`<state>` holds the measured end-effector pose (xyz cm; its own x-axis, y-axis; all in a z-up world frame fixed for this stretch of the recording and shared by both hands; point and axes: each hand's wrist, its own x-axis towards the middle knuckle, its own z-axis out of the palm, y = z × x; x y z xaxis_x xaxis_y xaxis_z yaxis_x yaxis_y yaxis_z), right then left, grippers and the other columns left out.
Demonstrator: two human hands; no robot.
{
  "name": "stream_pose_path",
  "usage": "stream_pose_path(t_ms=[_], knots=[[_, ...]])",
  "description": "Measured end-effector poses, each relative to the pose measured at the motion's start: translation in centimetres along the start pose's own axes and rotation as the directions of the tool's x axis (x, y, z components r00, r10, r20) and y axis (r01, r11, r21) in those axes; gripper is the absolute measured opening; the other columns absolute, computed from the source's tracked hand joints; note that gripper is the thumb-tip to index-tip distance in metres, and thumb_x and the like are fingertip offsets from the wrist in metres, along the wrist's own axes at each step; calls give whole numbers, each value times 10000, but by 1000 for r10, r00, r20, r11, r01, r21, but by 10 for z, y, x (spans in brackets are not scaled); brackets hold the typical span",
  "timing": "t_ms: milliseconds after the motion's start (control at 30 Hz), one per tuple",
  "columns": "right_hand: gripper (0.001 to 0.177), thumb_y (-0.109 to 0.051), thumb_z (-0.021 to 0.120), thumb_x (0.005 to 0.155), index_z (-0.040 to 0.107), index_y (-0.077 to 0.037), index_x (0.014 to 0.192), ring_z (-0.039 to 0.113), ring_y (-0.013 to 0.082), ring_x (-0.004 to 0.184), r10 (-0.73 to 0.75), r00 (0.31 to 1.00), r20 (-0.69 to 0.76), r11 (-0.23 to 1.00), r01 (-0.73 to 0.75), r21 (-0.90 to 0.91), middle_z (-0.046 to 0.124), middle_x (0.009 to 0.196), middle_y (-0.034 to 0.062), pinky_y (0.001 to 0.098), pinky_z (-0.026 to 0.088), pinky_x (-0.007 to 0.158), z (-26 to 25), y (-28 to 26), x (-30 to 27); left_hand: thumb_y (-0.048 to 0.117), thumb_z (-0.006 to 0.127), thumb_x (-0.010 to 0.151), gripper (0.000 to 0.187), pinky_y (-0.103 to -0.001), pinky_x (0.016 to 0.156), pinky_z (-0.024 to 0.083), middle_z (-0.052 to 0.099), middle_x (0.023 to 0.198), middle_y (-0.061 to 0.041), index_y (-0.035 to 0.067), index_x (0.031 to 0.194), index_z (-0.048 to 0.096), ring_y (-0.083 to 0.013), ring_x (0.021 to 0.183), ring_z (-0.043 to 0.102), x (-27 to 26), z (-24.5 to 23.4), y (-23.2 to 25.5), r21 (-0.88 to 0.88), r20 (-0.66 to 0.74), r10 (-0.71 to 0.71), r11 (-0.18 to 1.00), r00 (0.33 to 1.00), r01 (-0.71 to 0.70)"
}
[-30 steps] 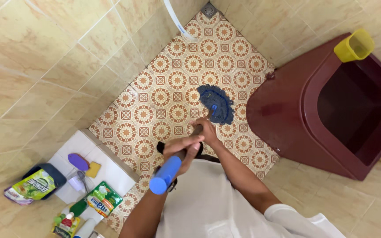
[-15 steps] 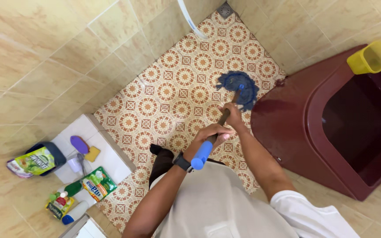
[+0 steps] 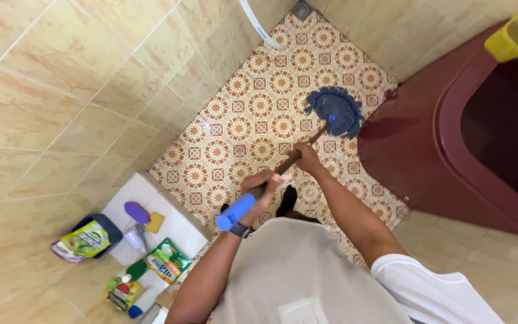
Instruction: The person mops the patterned floor of a small tiled room using a blue mop, moving it around the floor area and near the walls.
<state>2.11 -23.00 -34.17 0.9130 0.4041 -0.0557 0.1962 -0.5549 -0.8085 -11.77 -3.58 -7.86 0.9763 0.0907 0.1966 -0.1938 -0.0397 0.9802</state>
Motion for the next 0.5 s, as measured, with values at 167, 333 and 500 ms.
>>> stream_pose_path(t_ms=[167, 333, 500], knots=[[316, -253, 805, 895, 600, -40, 784, 558, 404, 794, -129, 975, -183, 991, 123, -44, 607, 784, 178, 481, 449, 748, 56, -38, -10, 111, 635, 1008, 211, -281, 576, 438, 657, 728, -52, -7, 850, 711, -108, 621, 576, -5, -64, 41, 68, 41, -72, 995, 997, 69], [249, -234, 766, 886, 614, -36, 877, 585, 396, 826, -123, 949, -291, 989, 142, 46, 629, 870, 168, 471, 466, 726, 106, -75, -39, 153, 629, 1021, 257, -282, 564, 415, 633, 681, -41, 8, 829, 718, -105, 575, 547, -16, -117, 68, 113, 140, -93, 991, 986, 77], [161, -148, 736, 830, 647, -35, 902, 604, 371, 829, -74, 943, -326, 978, 132, 160, 652, 858, 163, 447, 467, 716, 139, -130, -64, 131, 639, 1028, 216, -281, 635, 505, 715, 804, -65, 4, 866, 702, -135, 686, 657, -17, -161, 89, 40, 229, 66, 996, 971, -78]])
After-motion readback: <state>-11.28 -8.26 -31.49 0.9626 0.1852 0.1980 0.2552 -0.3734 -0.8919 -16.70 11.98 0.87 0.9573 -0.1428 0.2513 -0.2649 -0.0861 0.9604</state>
